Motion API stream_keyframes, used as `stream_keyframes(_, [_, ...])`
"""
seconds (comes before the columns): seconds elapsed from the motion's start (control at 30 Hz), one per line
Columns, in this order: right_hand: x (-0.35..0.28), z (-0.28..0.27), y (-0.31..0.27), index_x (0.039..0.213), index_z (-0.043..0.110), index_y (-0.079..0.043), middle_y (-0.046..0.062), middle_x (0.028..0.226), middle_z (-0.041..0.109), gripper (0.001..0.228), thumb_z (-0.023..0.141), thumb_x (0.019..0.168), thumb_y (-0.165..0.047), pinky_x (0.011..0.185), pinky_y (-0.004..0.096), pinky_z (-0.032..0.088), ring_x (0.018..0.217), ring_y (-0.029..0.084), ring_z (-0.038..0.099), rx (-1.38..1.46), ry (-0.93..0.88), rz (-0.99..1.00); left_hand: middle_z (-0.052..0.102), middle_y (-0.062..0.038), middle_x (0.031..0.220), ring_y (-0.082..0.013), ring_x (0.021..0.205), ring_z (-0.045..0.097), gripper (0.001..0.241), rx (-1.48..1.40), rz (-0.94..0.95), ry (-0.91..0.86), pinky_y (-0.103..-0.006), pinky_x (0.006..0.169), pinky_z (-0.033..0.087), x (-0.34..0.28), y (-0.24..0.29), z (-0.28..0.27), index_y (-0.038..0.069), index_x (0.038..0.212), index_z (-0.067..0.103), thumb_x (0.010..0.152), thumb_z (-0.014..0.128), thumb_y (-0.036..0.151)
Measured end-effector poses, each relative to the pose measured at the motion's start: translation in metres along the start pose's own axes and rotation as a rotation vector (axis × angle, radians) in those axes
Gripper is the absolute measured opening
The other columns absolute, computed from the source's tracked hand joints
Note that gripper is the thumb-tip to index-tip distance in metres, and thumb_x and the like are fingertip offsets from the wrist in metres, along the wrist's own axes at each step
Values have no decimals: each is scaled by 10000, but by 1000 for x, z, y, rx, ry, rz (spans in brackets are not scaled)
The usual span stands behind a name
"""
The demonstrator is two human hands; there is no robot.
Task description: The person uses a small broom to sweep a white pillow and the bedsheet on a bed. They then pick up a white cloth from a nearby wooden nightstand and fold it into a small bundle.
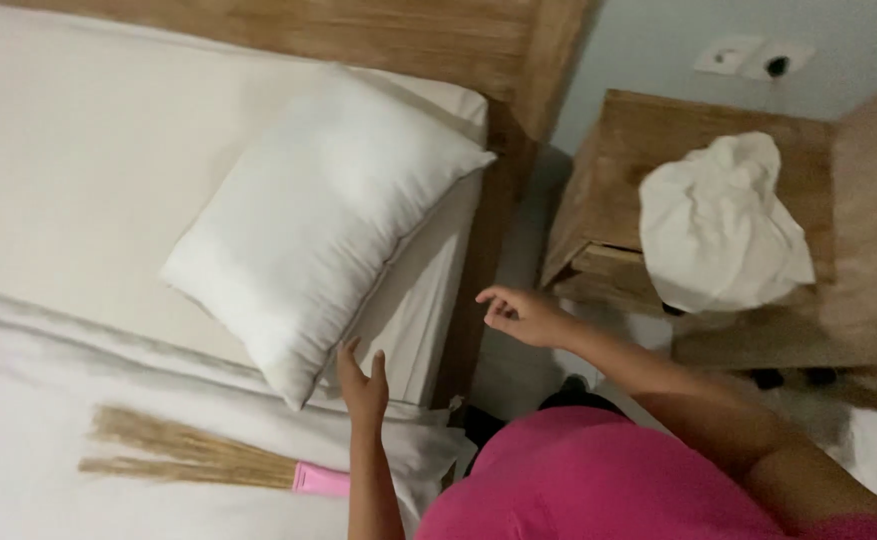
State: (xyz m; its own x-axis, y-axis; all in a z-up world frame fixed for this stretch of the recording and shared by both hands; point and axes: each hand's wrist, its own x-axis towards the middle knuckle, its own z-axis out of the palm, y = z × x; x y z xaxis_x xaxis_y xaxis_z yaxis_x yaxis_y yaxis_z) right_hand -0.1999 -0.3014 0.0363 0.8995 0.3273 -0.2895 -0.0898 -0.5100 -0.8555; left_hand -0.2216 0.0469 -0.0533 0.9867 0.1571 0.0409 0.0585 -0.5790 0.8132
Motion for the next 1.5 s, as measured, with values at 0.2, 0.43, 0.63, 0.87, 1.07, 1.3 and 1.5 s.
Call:
stream_keyframes(0.2, [-58,-64,66,1367,580,-99,75,1077,722,414,640,1001,-282,920,350,561,1025,192,676,228,247,-8,476,-241,1532,-404,1450,409,444,-20,184,-189,-480,1146,350,18,111,47,30,1372,565,985,658,228])
stream_keyframes(0.43, [-131,-151,230,1307,605,-103,13,1164,678,360,662,997,-278,847,348,558,1017,149,665,111,528,94,530,-214,1484,-387,1405,478,378,-38,242,-240,-451,1137,386,-30,204,96,46,1302,612,966,664,211])
stream_keyframes(0.63, [-186,-201,317,1253,649,-97,35,940,696,363,703,940,-272,704,342,528,793,178,655,165,691,552,539,-216,1459,-394,1376,485,358,58,222,-240,-453,1122,384,-79,216,118,25,1265,627,964,680,210])
stream_keyframes(0.87, [-143,-259,439,1232,629,-79,50,888,667,383,725,907,-258,645,356,531,752,158,640,390,743,548,590,-169,1402,-349,1341,536,350,80,68,-213,-431,1103,428,-109,243,141,33,1249,637,956,660,223])
stream_keyframes(1.07, [-83,-313,482,1269,610,-97,94,927,719,464,792,883,-280,670,326,530,758,204,671,79,768,578,569,-143,1414,-329,1331,538,338,66,-22,-233,-419,1020,476,-114,276,164,64,1263,630,962,641,220])
stream_keyframes(1.3, [-44,-366,473,1423,385,-150,35,1012,643,662,750,873,-198,514,362,533,701,197,640,466,936,707,525,-120,1465,-293,1312,552,340,27,-137,-254,-350,889,556,-112,287,171,99,1287,617,962,644,198])
stream_keyframes(1.5, [-25,-384,460,1386,409,-254,40,830,580,590,658,867,-127,451,350,425,552,157,506,688,895,763,563,-137,1408,-290,1224,600,355,-32,-61,-164,-367,963,524,-102,269,170,56,1281,609,947,658,166])
